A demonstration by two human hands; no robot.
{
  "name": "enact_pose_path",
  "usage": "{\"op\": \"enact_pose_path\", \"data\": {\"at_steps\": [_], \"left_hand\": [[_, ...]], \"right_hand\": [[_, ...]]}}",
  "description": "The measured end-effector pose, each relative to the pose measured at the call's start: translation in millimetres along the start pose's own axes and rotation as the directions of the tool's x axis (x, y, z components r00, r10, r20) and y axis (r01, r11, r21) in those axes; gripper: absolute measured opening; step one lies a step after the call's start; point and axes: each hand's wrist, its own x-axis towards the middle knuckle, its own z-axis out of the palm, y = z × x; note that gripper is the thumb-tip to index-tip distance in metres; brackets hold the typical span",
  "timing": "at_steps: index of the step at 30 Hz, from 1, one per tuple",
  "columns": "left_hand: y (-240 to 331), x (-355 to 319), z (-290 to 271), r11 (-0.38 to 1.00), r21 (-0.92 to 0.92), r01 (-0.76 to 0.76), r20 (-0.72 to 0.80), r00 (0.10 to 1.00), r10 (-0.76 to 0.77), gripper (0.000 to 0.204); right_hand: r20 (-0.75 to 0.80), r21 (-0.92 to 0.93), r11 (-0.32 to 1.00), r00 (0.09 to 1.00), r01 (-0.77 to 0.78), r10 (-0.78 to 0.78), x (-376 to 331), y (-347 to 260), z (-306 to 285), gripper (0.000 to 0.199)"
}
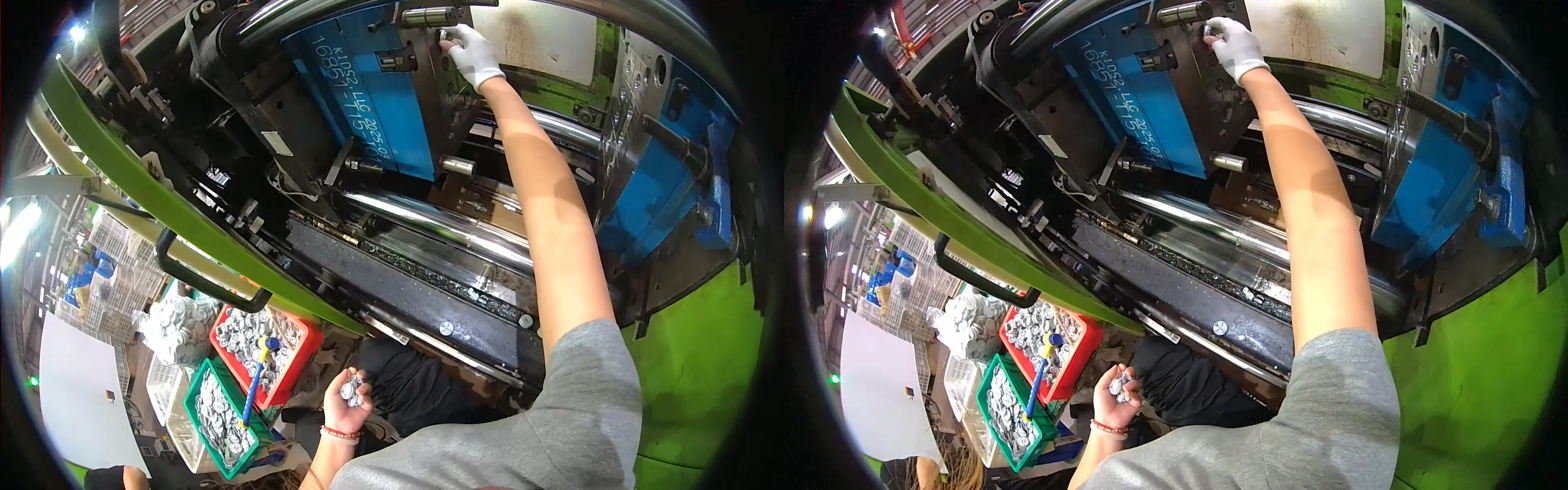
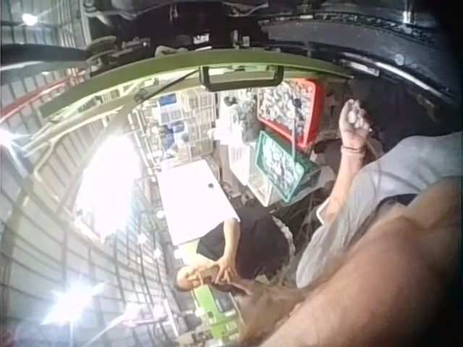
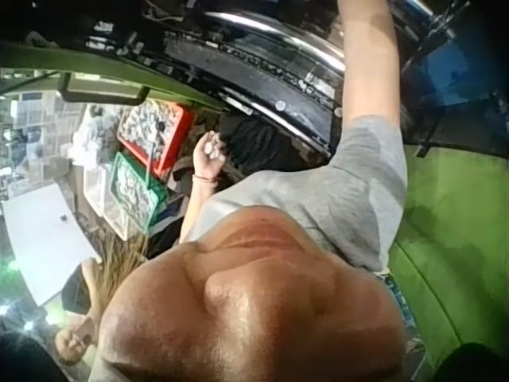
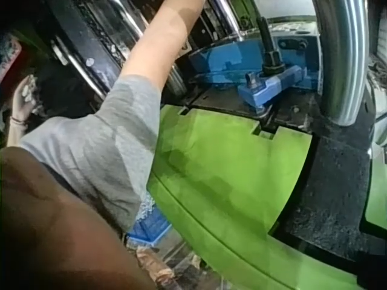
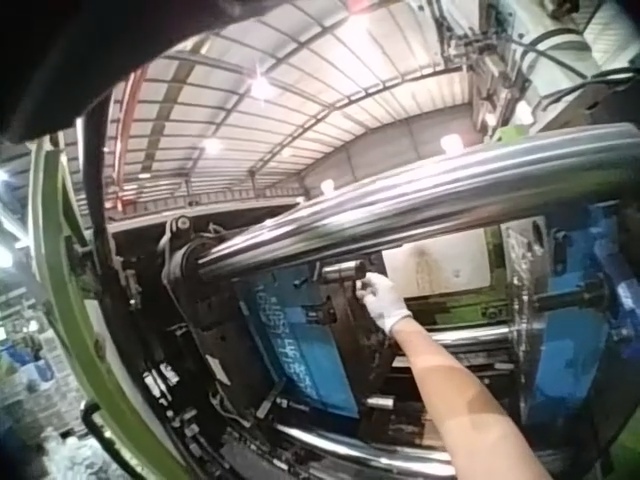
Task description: The person operates an injection molding machine, removing molded plastic parts from the mold by hand and tapping the mold with a hammer. They handle circular plastic parts, wiping them with a stick applicator and placing parts into the mold.
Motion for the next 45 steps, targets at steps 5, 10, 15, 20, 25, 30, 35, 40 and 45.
{"op": "enact_pose_path", "data": {"at_steps": [5,10,15,20,25,30,35,40,45], "left_hand": [[-2.4,1.0,-4.8,1.0,0.017,-0.023,0.018,1.0,0.023,0.018],[-3.1,-1.8,0.2,1.0,0.013,0.003,0.035,0.999,-0.003,0.018],[-4.0,11.2,33.6,0.993,0.119,0.002,0.087,0.996,-0.013,0.016],[5.3,36.3,109.1,0.976,0.191,-0.1,0.318,0.947,0.035,0.026],[4.8,28.6,163.7,0.866,0.333,-0.373,0.286,0.915,0.284,0.049],[-0.3,24.6,154.4,0.83,0.358,-0.428,0.124,0.903,0.412,0.051],[0.3,11.8,152.8,0.815,0.386,-0.433,0.264,0.898,0.352,0.058],[-6.8,-2.4,159.0,0.814,0.357,-0.458,0.464,0.843,0.271,0.037],[-2.1,-3.2,160.2,0.822,0.32,-0.471,0.503,0.82,0.274,0.03]], "right_hand": [[-0.081,-0.037,0.988,0.985,0.147,-0.15,2.7,5.6,8.9,0.031],[-0.238,-0.032,0.999,0.971,0.027,-0.034,-13.8,-14.1,19.2,0.026],[-0.098,-0.306,0.931,0.967,0.197,-0.237,-29.4,-9.5,10.7,0.033],[0.122,-0.063,0.998,0.993,0.007,0.001,-126.4,-130.7,-17.9,0.033],[0.733,0.527,0.845,0.454,0.093,-0.507,-250.0,-242.7,-32.7,0.029],[0.564,0.563,0.746,0.494,0.356,-0.662,-266.4,-249.9,-26.6,0.029],[0.545,0.584,0.767,0.573,0.265,-0.612,-269.1,-252.2,-27.0,0.027],[0.822,0.566,0.325,0.55,-0.758,-0.149,-284.1,-248.3,-28.1,0.043],[0.811,0.574,0.452,0.549,-0.683,-0.201,-279.4,-249.7,-25.6,0.053]]}}
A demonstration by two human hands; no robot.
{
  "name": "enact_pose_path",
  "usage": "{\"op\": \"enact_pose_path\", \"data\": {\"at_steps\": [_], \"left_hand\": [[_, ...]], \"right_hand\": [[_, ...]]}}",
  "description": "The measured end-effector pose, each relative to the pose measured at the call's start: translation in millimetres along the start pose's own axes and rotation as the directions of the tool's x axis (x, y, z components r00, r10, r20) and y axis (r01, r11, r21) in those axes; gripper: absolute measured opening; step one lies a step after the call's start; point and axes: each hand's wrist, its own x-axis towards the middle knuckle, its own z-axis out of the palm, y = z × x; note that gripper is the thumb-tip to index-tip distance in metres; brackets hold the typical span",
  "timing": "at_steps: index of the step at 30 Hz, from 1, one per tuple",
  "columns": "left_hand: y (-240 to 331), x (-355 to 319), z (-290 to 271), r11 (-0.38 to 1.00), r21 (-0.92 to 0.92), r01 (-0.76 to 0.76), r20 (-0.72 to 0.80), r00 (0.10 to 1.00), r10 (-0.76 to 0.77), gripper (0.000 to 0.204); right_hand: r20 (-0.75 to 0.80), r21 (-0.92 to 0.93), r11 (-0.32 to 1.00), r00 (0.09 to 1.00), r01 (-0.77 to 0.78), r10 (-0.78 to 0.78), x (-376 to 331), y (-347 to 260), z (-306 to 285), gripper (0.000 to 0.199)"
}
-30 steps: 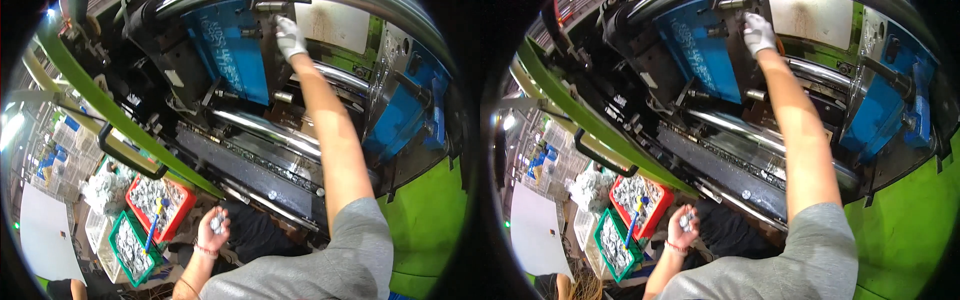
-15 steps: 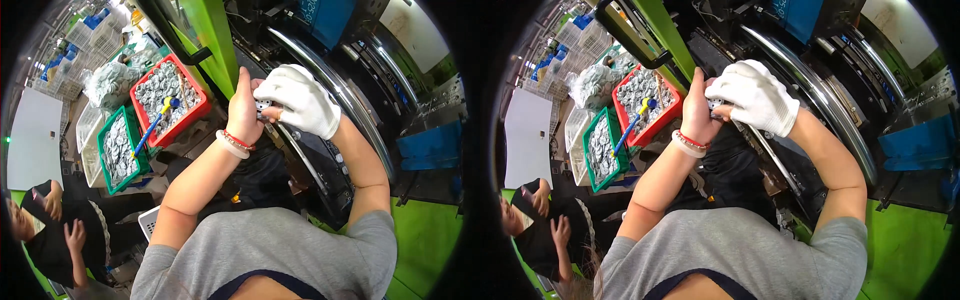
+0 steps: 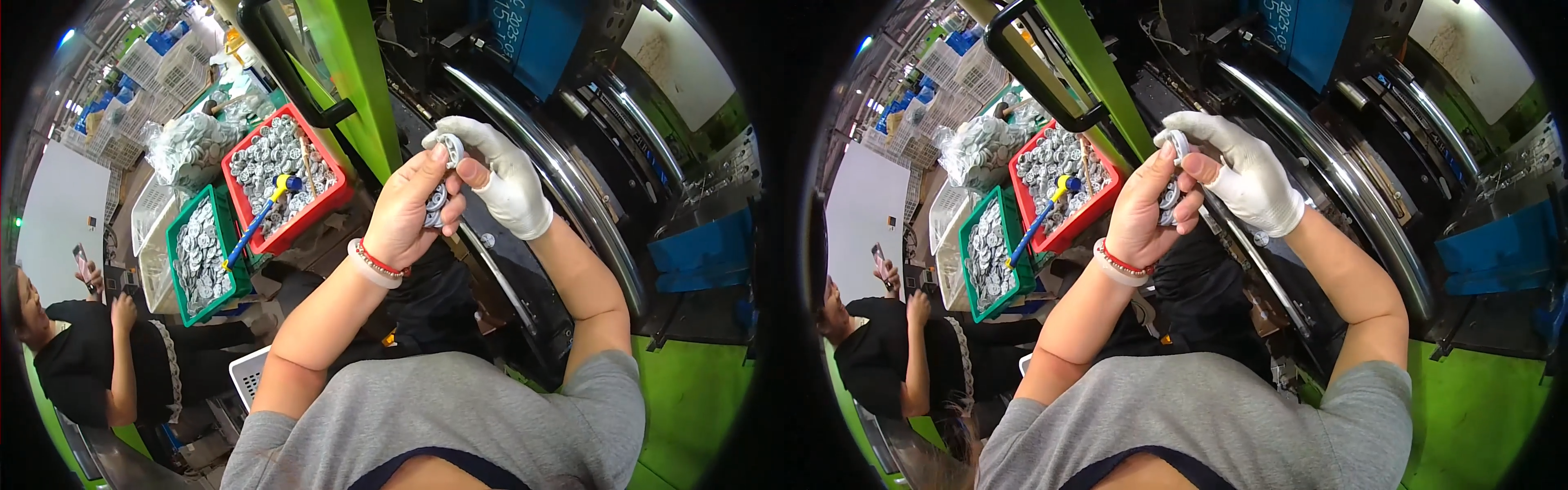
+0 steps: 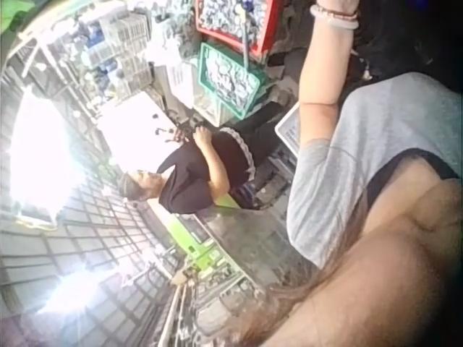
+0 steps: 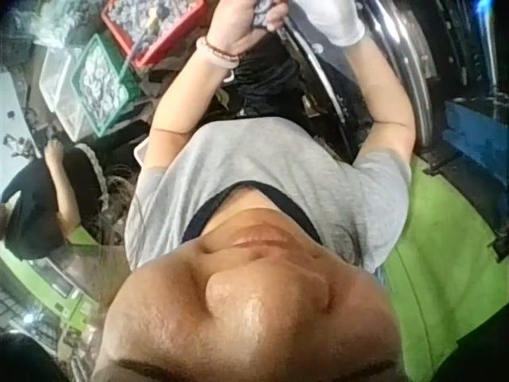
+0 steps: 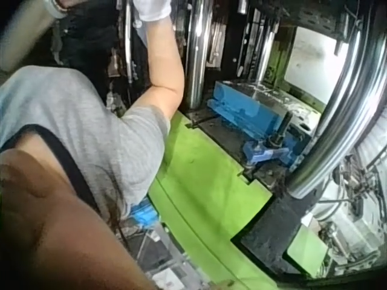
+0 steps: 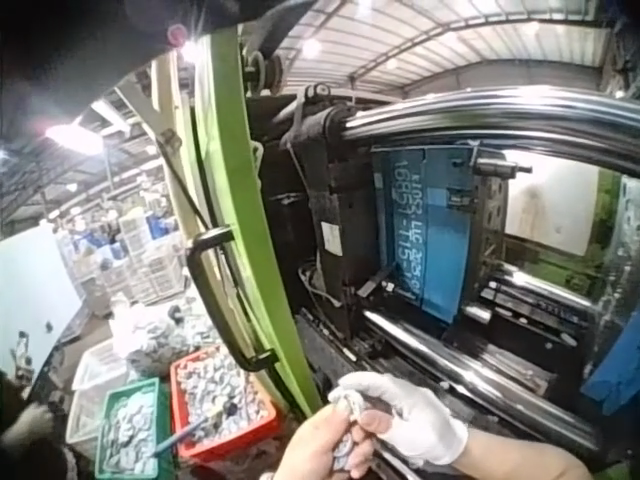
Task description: The person operates an injection molding machine, removing molded plastic parts from the mold by hand and tapping the mold with a hammer. They handle circular plastic parts, wiping them with a stick applicator and placing parts into the mold.
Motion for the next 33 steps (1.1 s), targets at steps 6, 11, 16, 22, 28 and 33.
{"op": "enact_pose_path", "data": {"at_steps": [6,11,16,22,28,33], "left_hand": [[-1.5,-0.5,-10.7,0.993,0.087,0.083,-0.061,0.995,-0.078,0.025],[-13.9,-22.9,-34.1,0.978,-0.047,0.203,-0.152,0.966,-0.208,0.031],[-37.3,-49.1,-64.1,0.925,-0.133,0.355,-0.332,0.864,-0.379,0.014],[-33.7,-73.6,-91.2,0.948,-0.119,0.297,-0.444,0.838,-0.318,0.012],[-29.6,-86.8,-103.3,0.955,-0.157,0.251,-0.489,0.821,-0.296,0.012],[-30.2,-88.1,-102.1,0.958,-0.143,0.249,-0.519,0.805,-0.287,0.011]], "right_hand": [[0.112,-0.41,0.884,0.974,0.224,-0.195,4.6,-13.0,-22.5,0.03],[-0.503,-0.546,0.781,0.627,0.303,-0.595,31.3,-29.5,-180.0,0.024],[-0.671,-0.552,0.822,0.511,0.14,-0.538,63.5,-6.6,-329.2,0.034],[-0.606,-0.624,0.773,0.556,0.113,-0.569,95.6,4.5,-361.4,0.033],[-0.541,-0.737,0.673,0.548,0.056,-0.638,97.2,1.6,-362.7,0.035],[-0.502,-0.852,0.496,0.537,-0.17,-0.678,96.9,-11.8,-341.8,0.033]]}}
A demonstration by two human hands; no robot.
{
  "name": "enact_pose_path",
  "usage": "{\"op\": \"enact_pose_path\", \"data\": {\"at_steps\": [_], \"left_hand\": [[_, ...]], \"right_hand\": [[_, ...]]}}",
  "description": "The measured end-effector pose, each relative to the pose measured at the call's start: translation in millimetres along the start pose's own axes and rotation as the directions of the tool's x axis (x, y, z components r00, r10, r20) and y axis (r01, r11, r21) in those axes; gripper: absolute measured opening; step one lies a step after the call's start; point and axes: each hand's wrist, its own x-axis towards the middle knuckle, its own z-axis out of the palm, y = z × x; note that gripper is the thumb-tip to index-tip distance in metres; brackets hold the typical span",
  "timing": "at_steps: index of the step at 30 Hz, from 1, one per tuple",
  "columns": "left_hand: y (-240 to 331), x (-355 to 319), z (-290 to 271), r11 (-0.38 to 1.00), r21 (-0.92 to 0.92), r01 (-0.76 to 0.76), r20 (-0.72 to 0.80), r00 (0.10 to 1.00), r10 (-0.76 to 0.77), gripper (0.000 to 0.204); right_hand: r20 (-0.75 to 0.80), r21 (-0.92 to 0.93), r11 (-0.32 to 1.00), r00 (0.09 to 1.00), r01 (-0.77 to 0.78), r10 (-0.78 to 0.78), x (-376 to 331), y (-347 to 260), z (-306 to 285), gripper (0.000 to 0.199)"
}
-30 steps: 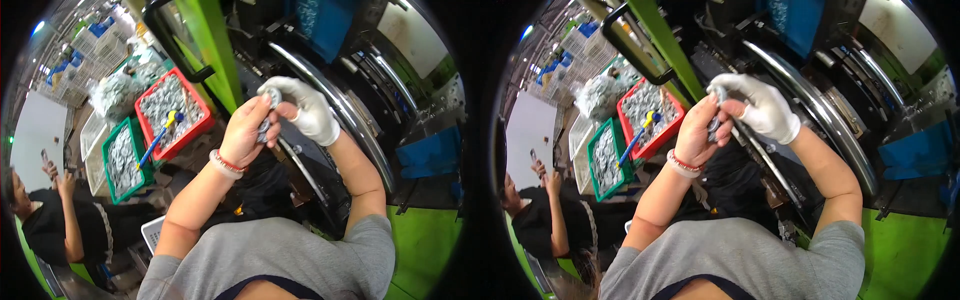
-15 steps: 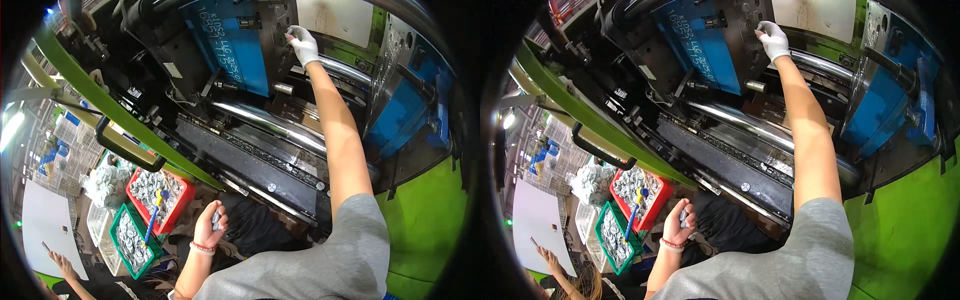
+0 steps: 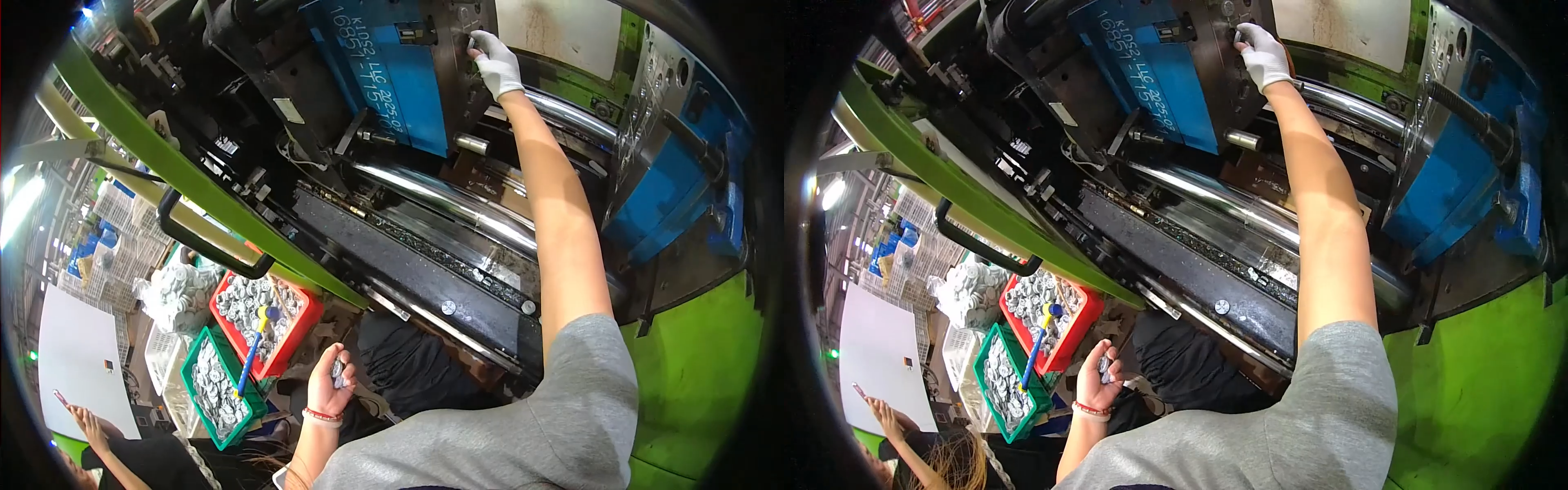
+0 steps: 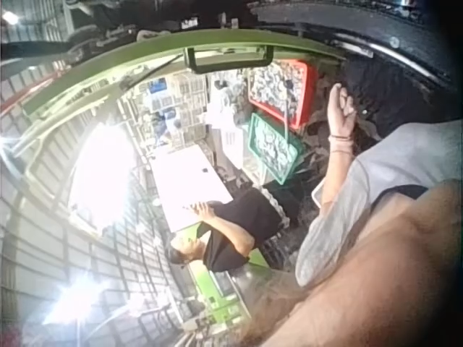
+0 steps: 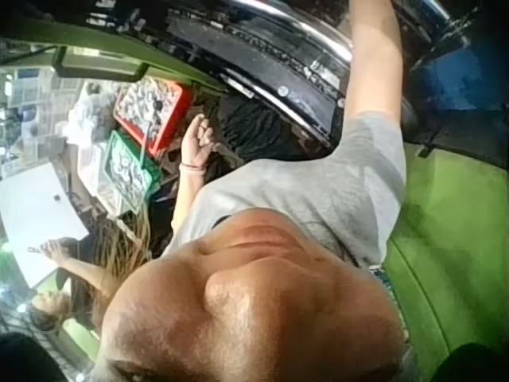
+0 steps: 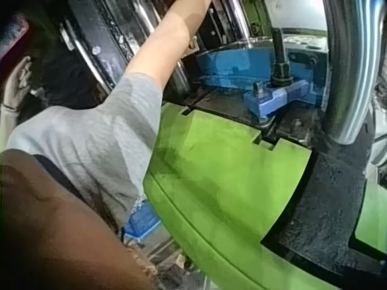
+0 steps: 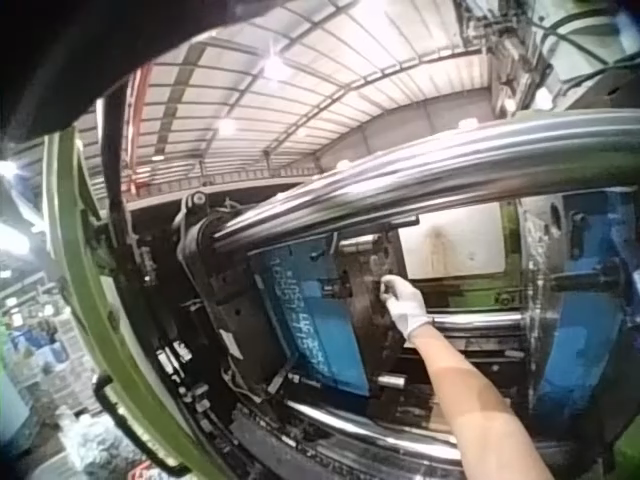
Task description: The person operates an injection molding machine, removing molded plastic parts from the mold by hand and tapping the mold with a hammer. They handle circular plastic parts, wiping them with a stick applicator and placing parts into the mold.
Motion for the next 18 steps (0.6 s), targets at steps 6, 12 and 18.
{"op": "enact_pose_path", "data": {"at_steps": [6,12,18], "left_hand": [[-5.0,-0.8,-5.2,1.0,0.005,0.003,0.011,1.0,-0.003,0.01],[-10.7,-4.7,-11.1,1.0,0.023,-0.02,0.0,1.0,0.02,0.011],[-15.2,1.1,-15.4,1.0,-0.008,0.004,0.027,1.0,-0.004,0.011]], "right_hand": [[-0.186,-0.072,0.961,0.943,0.268,-0.277,-1.4,-1.3,11.7,0.032],[-0.114,0.066,0.984,0.981,0.168,-0.16,-1.4,-9.3,7.5,0.034],[-0.185,-0.147,0.988,0.983,-0.039,0.011,-20.4,6.3,39.8,0.03]]}}
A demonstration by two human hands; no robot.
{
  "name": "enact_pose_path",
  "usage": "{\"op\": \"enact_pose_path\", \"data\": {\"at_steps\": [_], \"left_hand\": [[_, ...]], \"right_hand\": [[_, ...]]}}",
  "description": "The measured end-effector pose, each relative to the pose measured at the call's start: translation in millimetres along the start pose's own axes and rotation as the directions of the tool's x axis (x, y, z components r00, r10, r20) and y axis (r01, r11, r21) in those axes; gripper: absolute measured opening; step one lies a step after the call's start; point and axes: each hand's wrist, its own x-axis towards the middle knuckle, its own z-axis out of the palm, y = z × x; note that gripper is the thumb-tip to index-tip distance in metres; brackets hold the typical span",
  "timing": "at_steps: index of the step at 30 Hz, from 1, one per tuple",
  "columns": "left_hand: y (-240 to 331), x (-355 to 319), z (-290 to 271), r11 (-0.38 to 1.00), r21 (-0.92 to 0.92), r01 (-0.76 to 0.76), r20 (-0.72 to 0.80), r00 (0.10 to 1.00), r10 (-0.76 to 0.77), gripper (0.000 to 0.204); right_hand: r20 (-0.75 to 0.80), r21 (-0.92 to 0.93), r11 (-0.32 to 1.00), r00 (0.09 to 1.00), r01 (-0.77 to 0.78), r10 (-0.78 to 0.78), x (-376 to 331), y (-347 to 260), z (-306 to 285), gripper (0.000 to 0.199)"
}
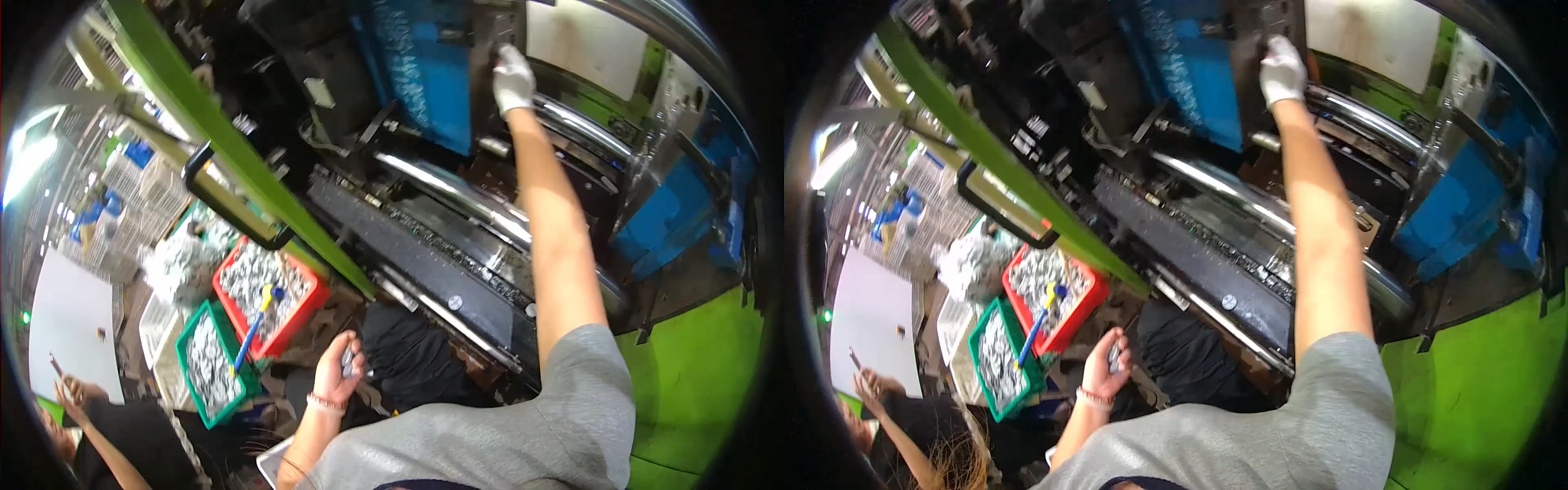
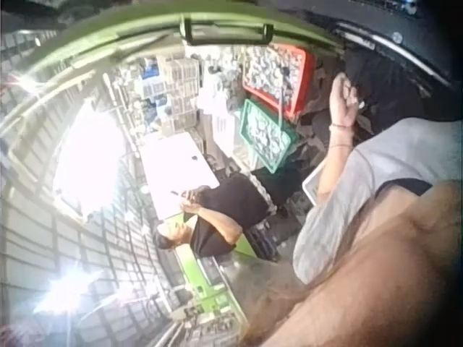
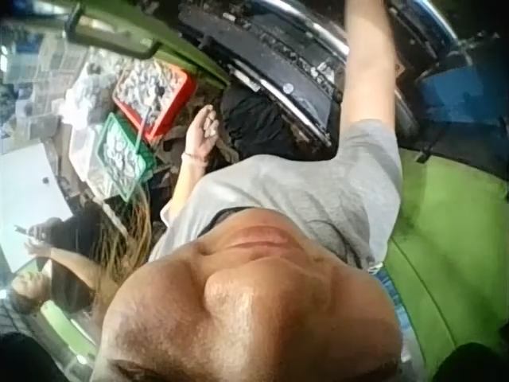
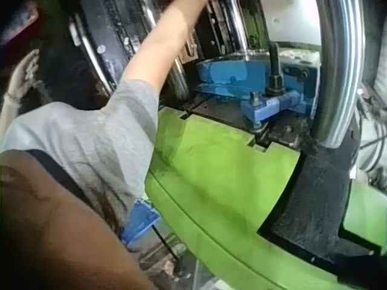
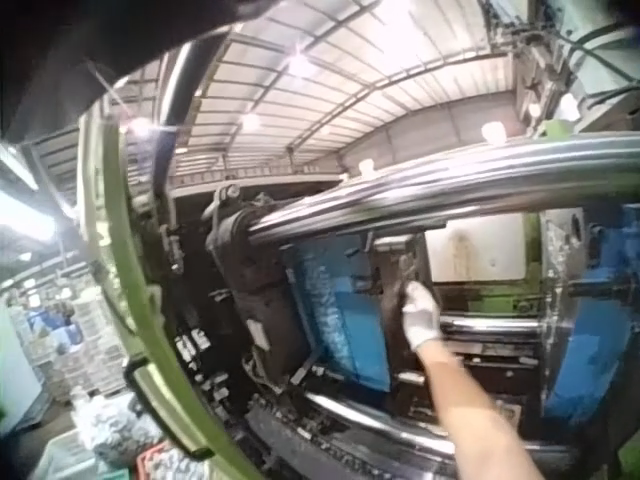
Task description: The person operates an injection molding machine, removing molded plastic parts from the mold by hand and tapping the mold with a hammer. They handle circular plastic parts, wiping them with a stick applicator and placing parts into the mold.
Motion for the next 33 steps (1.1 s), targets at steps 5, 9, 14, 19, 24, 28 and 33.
{"op": "enact_pose_path", "data": {"at_steps": [5,9,14,19,24,28,33], "left_hand": [[26.3,1.9,53.8,0.995,0.032,-0.096,0.235,0.968,0.086,0.027],[49.9,-1.5,77.6,0.926,0.04,-0.375,0.351,0.873,0.339,0.044],[63.3,-15.1,112.0,0.738,0.158,-0.657,0.447,0.714,0.539,0.053],[57.2,-6.5,109.5,0.682,0.158,-0.714,0.474,0.661,0.582,0.051],[54.8,-8.0,110.6,0.66,0.198,-0.725,0.457,0.663,0.592,0.048],[58.6,-10.6,110.9,0.695,0.274,-0.665,0.365,0.74,0.565,0.032],[67.2,-15.7,121.1,0.906,0.073,-0.416,0.422,0.836,0.35,0.021]], "right_hand": [[0.099,-0.25,0.937,0.969,0.242,-0.224,9.8,-53.0,-93.2,0.03],[0.432,0.4,0.909,0.85,0.117,-0.3,-106.1,-195.5,-101.5,0.03],[0.73,0.634,0.773,0.336,-0.01,-0.595,-191.3,-291.3,-137.7,0.022],[0.694,0.649,0.76,0.387,0.029,-0.607,-196.5,-293.3,-136.4,0.016],[0.717,0.629,0.774,0.438,-0.069,-0.543,-202.2,-288.9,-131.7,0.015],[0.878,0.474,0.7,0.346,-0.534,-0.331,-197.9,-285.6,-130.0,0.02],[0.906,0.379,0.393,0.248,-0.838,-0.344,-204.6,-282.0,-130.7,0.028]]}}
